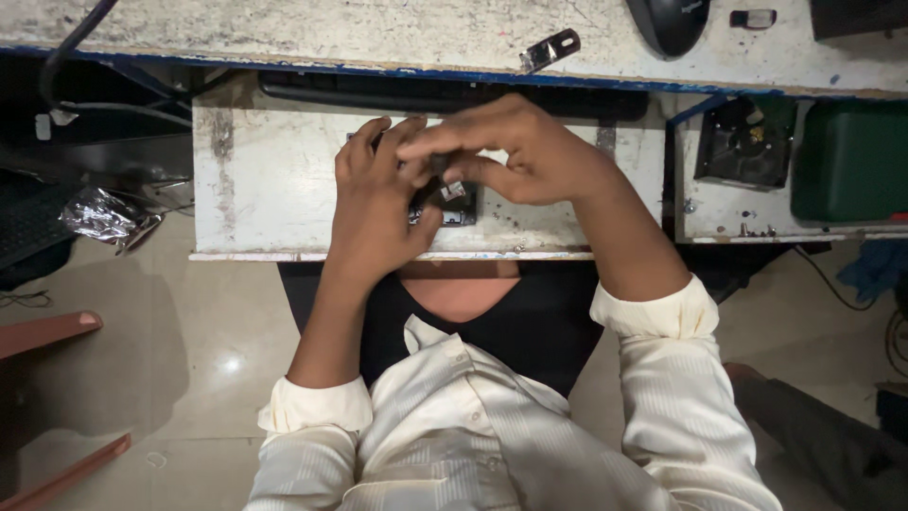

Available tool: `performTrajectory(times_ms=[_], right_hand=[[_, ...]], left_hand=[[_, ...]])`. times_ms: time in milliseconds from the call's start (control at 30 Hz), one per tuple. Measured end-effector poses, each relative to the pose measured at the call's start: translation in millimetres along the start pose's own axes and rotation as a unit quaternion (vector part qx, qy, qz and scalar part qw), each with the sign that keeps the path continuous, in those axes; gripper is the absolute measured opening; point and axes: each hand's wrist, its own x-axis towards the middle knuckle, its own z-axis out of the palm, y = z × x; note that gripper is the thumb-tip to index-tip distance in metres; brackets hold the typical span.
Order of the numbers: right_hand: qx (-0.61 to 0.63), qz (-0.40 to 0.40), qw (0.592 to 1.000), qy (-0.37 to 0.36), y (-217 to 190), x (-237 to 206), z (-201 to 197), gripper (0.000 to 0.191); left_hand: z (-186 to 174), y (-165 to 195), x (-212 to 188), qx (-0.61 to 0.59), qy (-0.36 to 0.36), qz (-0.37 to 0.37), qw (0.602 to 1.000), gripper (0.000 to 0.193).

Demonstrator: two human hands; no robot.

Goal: The person uses a screwdriver to remove screws from a hard drive circuit board and then from the hard drive casing. They place the circuit board onto the hard drive and continue to secure it with screws.

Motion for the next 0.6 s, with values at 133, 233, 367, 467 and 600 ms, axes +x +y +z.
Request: performTrajectory(times_ms=[133, 233, 367, 467, 600], right_hand=[[-0.020, -0.009, 0.999, 0.030, 8, -3, -2, 0.039], [0.047, -0.011, 0.998, 0.026, 13, -4, -7, 0.032], [0.093, 0.011, 0.995, 0.036, 8, -11, -15, 0.023], [0.118, 0.019, 0.993, 0.026, 5, -11, -23, 0.024], [0.096, 0.063, 0.992, -0.046, 3, -9, -25, 0.023]], left_hand=[[1, 0, 0, 0.013, -0.001, -0.001, 1.000, 0.039], [0, -1, -1, 0.010, 0.005, 0.010, 1.000, 0.040], [0, 0, -3, 0.004, 0.020, 0.014, 1.000, 0.039], [-2, 0, -4, 0.005, 0.012, 0.010, 1.000, 0.036], [-3, -1, -2, 0.006, 0.017, 0.018, 1.000, 0.037]])
